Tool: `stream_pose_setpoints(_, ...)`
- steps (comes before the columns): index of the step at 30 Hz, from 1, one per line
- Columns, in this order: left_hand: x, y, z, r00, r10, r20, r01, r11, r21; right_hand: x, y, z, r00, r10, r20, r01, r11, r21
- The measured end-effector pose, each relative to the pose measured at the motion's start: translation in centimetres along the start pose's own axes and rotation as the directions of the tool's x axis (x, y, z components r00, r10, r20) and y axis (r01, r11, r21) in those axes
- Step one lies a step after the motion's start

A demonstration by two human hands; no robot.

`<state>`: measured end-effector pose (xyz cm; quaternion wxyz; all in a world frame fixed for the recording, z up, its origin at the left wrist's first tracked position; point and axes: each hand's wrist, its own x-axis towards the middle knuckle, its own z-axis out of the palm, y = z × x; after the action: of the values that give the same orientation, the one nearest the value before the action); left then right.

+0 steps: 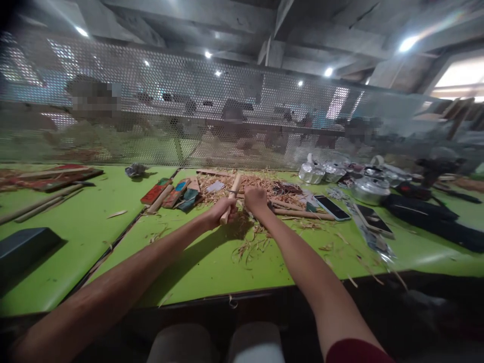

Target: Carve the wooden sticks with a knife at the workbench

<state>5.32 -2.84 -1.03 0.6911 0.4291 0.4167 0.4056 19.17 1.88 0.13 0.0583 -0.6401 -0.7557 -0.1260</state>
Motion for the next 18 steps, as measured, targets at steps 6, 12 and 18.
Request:
stream_pose_setpoints(6,-0.2,-0.22,0.05,0.998,0.045,-0.043,-0.04,0.993,0.114,0.04,0.2,-0.22,1.0,0.023,0.008,-0.023,0.999,0.023)
stream_pose_setpoints(12,0.0,-0.92,-0.42,0.988,0.104,-0.117,-0.072,0.965,0.252,0.09,0.45,-0.33,0.998,-0.041,0.043,0.04,0.999,0.036)
stream_pose_setpoints(18,-0.03,-0.39,-0.56,0.977,0.16,-0.139,-0.085,0.896,0.436,0.14,0.7,-0.26,1.0,-0.004,0.025,0.002,0.998,0.068)
